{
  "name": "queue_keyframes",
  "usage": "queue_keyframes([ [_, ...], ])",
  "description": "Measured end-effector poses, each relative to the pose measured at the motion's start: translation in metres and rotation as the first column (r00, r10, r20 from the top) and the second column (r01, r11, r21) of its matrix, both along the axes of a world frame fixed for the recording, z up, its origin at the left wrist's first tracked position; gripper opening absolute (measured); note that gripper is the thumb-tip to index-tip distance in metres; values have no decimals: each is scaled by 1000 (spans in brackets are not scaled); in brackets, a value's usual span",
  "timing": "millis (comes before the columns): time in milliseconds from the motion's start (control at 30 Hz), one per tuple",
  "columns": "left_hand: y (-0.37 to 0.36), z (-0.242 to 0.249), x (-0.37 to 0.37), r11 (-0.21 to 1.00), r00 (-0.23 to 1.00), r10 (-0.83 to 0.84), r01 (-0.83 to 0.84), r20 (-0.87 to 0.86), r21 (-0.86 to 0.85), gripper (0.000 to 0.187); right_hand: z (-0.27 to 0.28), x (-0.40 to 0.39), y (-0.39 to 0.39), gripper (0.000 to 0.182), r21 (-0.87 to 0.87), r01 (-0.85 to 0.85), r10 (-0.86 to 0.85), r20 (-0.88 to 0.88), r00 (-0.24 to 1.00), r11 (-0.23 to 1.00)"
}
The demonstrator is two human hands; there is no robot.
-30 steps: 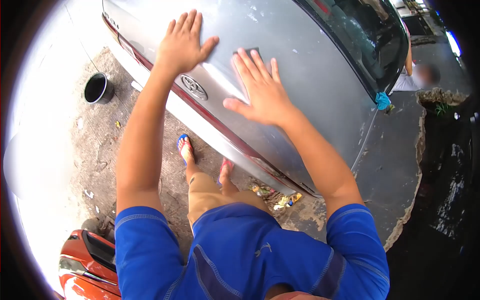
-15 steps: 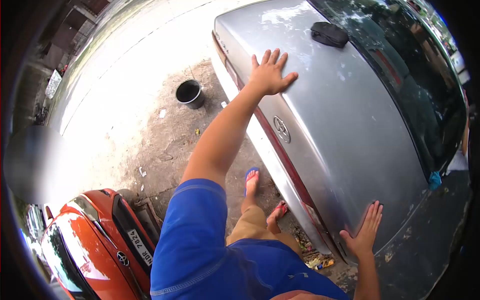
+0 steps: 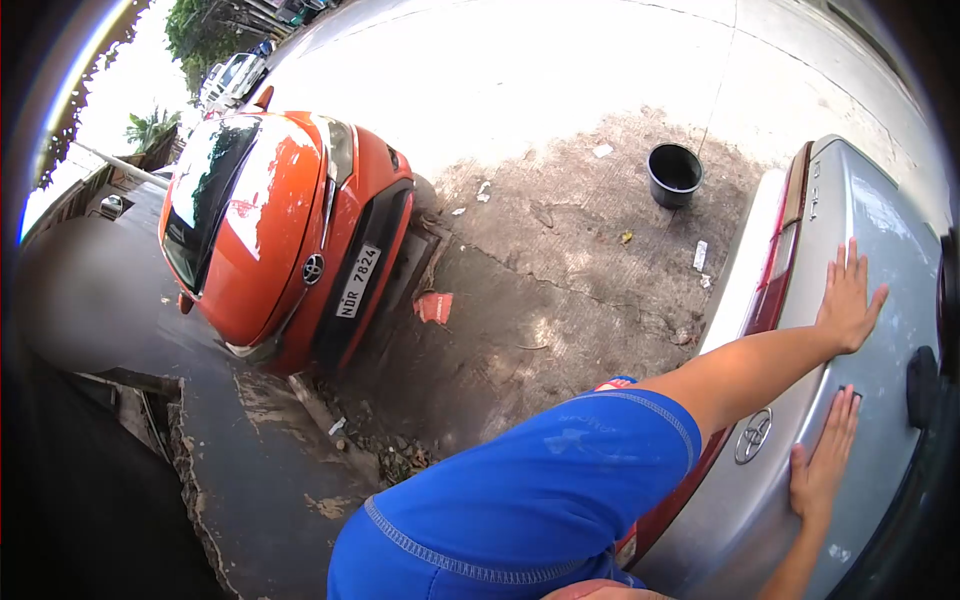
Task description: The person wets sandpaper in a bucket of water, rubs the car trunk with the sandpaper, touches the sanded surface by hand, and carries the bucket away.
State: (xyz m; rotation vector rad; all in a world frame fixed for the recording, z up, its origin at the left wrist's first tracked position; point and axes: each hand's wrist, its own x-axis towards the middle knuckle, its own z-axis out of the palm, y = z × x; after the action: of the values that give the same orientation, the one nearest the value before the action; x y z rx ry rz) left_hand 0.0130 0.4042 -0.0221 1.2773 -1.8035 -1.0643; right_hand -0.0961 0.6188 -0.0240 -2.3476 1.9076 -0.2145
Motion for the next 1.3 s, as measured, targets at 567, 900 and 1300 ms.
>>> queue_keyframes([
  [567,26,24,-24,885,786,-188,396,589,-245,82,27,79,176,90,100,310,-317,74,945,946],
  [900,15,-11,-34,786,590,-66,528,805,-322,86,-2,-40,98,94,-54,238,-237,26,971,970],
  [1300,17,-11,-33,793,596,-48,511,801,-333,84,13,7,145,93,77,175,-179,47,983,982],
])
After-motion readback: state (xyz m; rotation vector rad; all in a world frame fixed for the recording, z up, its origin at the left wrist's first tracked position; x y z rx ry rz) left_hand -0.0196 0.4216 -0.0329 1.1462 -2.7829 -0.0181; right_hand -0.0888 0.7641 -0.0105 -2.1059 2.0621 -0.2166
